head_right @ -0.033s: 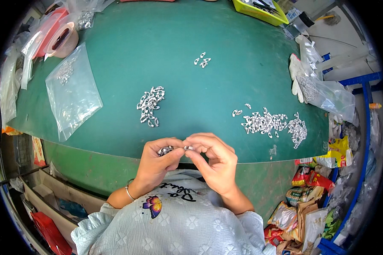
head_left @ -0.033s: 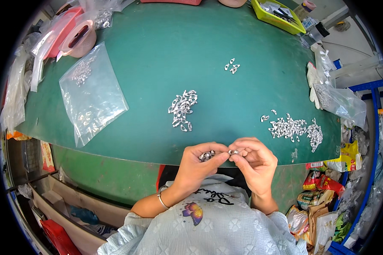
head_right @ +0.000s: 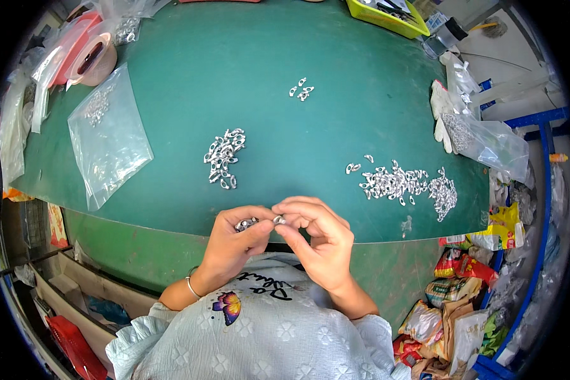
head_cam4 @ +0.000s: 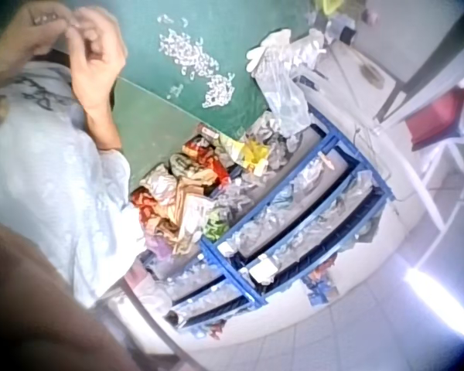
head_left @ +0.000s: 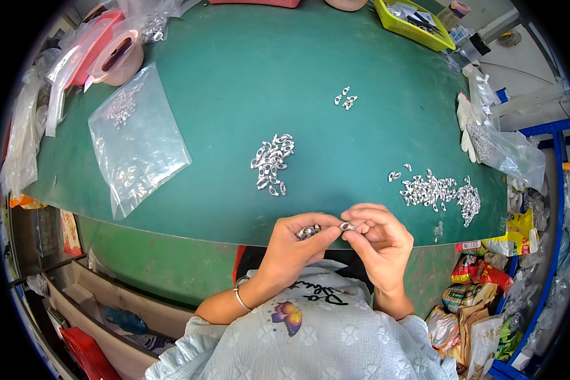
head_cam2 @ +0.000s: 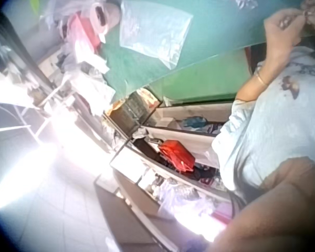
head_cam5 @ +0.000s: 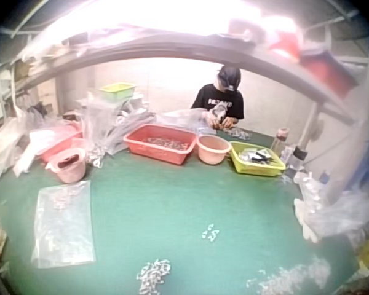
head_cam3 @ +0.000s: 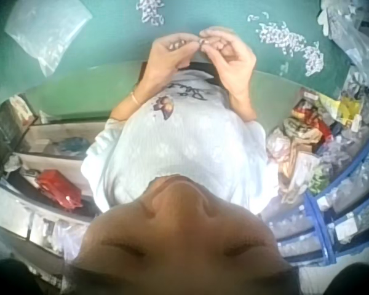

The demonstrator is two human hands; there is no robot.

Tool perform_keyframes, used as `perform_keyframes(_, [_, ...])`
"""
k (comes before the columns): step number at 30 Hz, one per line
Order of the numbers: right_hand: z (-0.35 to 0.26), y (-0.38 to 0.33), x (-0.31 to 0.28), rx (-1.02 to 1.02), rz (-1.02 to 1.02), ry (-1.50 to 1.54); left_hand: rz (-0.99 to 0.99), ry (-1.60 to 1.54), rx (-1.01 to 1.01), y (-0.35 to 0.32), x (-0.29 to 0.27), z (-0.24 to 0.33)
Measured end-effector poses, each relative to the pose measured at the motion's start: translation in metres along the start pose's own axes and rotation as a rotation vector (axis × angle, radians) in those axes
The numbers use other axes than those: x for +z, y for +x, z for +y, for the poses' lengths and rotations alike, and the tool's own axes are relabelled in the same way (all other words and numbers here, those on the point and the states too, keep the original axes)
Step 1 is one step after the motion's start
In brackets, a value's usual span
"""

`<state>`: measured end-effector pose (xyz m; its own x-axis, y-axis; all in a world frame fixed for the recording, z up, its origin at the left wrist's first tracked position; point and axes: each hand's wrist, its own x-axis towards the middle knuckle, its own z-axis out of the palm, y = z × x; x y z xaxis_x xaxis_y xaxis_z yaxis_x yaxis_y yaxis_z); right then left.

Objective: The person repeatedly picks up small silver metal components from a green table and joins them by hand. They place the assembled pieces into a growing pile on the table. The task continues throughout the clip with no visible tools or containers used.

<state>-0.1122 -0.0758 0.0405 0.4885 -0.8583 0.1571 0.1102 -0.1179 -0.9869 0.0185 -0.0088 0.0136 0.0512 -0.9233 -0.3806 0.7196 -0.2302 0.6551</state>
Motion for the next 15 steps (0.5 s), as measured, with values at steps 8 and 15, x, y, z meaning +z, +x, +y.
perform_keyframes(8, [-0.0023, -0.0003, 0.0039, -0.078, -0.006, -0.189, 0.025, 0.115, 0.154, -0.0039, 0.0027, 0.0061])
perform_keyframes(15, [0.0025, -0.0066, 0.009, 0.13, -0.016, 0.246, 0.097, 0.528, 0.613, -0.0075, 0.0032, 0.0086])
